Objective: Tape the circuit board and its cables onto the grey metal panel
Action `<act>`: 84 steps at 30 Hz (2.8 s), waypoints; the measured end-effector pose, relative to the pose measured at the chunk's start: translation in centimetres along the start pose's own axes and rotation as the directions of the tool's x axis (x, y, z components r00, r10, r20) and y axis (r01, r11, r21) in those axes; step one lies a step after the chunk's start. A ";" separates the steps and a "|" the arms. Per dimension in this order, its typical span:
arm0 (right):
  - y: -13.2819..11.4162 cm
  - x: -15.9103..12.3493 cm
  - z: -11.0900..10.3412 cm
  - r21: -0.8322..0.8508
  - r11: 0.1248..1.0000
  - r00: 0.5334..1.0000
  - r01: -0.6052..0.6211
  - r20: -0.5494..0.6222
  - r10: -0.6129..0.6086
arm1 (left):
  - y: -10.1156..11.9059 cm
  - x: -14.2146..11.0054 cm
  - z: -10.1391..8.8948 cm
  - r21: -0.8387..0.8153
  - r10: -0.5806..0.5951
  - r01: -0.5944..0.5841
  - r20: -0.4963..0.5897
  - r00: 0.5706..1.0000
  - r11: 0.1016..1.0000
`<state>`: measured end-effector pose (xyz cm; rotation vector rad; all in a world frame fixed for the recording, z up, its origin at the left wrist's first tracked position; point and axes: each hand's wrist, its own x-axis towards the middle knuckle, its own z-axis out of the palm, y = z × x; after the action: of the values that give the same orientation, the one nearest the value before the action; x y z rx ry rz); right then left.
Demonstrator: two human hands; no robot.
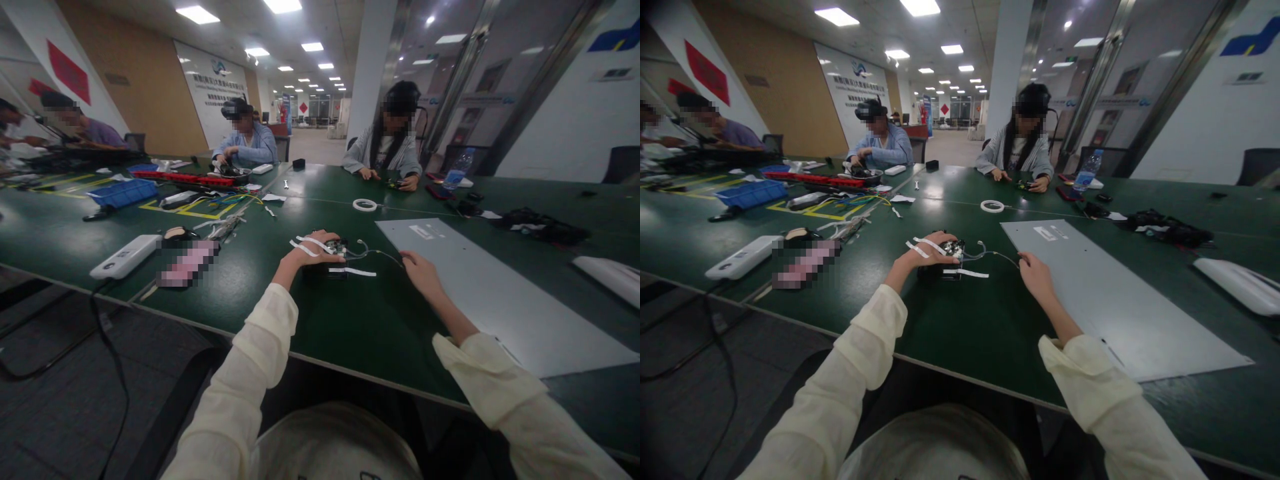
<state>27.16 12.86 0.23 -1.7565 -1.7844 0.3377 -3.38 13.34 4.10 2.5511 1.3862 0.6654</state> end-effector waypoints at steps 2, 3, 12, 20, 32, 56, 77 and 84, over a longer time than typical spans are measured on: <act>-0.2 0.0 0.0 0.054 0.998 1.000 -0.026 0.004 0.026 | -0.4 -0.1 -0.6 0.003 0.006 -0.006 -0.106 0.994 1.000; -0.4 -0.1 -0.1 0.072 0.996 0.999 -0.045 0.003 0.045 | -0.6 -0.1 -0.9 -0.002 0.016 -0.016 -0.165 0.986 1.000; -1.8 -1.0 0.4 0.129 0.991 1.000 -0.029 0.006 0.028 | -0.9 -0.1 -2.7 -0.033 -0.017 0.000 -0.513 0.858 0.999; -4.8 -3.4 1.0 0.231 0.961 0.980 0.150 0.095 -0.176 | -0.6 0.0 -1.7 0.042 -0.004 0.024 -0.410 0.912 0.999; -9.4 -8.5 1.3 0.385 0.804 0.782 0.452 0.263 -0.566 | 0.7 0.4 -1.0 0.133 -0.004 0.043 -0.285 0.959 0.990; -11.8 -11.2 0.8 0.559 0.520 0.428 0.646 0.298 -0.853 | 3.3 0.2 2.4 0.239 0.071 -0.079 0.042 0.997 0.968; -11.6 -10.6 0.2 0.586 0.473 0.354 0.657 0.314 -0.881 | 2.5 1.0 3.9 -0.022 -0.035 0.033 -0.089 0.995 0.999; -11.7 -10.8 0.3 0.580 0.503 0.387 0.641 0.322 -0.864 | 1.2 1.1 4.5 0.047 0.014 -0.010 -0.092 0.996 0.999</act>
<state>16.78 1.46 4.12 -0.3639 -2.5465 0.7952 0.11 13.87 0.86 2.5968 1.4322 0.7719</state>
